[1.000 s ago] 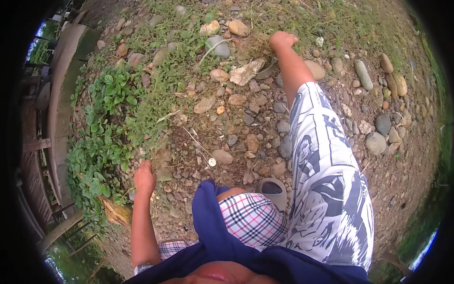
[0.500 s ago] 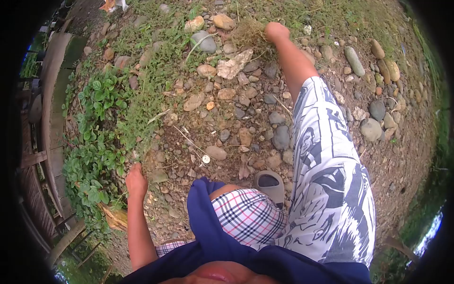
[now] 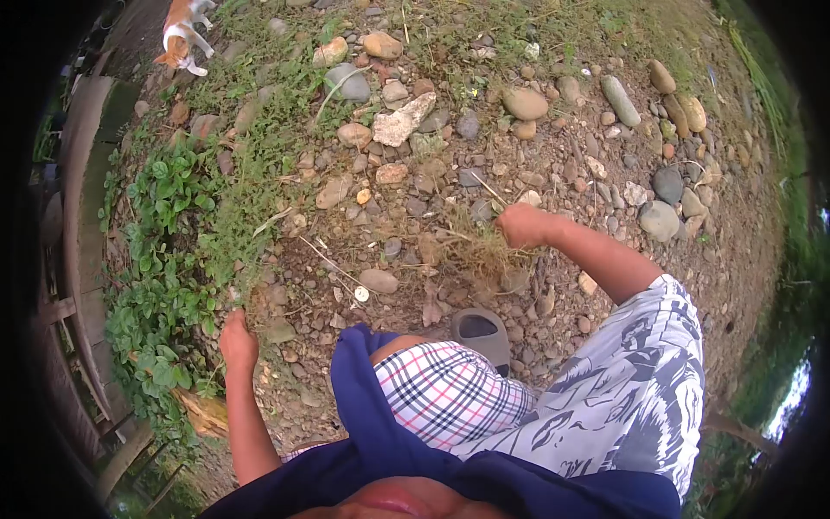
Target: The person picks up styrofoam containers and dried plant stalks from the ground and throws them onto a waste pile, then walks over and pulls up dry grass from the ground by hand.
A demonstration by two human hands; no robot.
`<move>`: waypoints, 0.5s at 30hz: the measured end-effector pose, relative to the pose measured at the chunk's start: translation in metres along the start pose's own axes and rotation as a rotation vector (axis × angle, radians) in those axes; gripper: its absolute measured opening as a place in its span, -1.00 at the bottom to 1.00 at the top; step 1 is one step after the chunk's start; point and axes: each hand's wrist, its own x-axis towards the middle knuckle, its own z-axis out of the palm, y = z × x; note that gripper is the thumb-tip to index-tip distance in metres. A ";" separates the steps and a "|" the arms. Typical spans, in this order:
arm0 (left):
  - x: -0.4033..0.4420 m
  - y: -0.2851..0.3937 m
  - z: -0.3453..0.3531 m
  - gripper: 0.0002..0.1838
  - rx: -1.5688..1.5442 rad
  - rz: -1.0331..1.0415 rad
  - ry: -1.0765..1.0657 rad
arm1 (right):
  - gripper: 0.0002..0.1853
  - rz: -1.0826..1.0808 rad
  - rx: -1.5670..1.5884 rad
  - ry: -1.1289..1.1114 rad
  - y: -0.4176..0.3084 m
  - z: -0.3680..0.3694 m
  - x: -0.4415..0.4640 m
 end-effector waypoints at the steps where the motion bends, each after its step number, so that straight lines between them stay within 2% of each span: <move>1: 0.002 0.001 0.002 -0.63 0.006 0.018 0.026 | -0.79 0.010 -0.092 -0.195 -0.014 0.004 -0.006; 4: 0.006 0.020 -0.013 -0.68 0.005 0.034 0.007 | -0.76 -0.045 -0.101 0.112 -0.020 -0.028 0.004; 6: 0.011 0.025 -0.013 -0.69 0.002 0.043 0.004 | -0.72 -0.125 -0.172 0.389 0.003 -0.055 0.036; 8: 0.009 0.028 -0.015 -0.69 0.001 0.053 0.030 | -0.66 -0.109 -0.253 0.650 0.027 -0.080 0.067; 12: -0.004 0.022 -0.011 -0.65 0.038 0.047 0.039 | -0.64 -0.051 -0.370 0.697 0.073 -0.130 0.132; 14: -0.014 0.019 -0.011 -0.65 0.037 0.009 0.029 | -0.55 -0.022 -0.442 0.653 0.094 -0.146 0.162; 15: -0.018 0.013 -0.008 -0.66 0.046 0.011 0.045 | -0.47 -0.066 -0.459 0.725 0.096 -0.154 0.169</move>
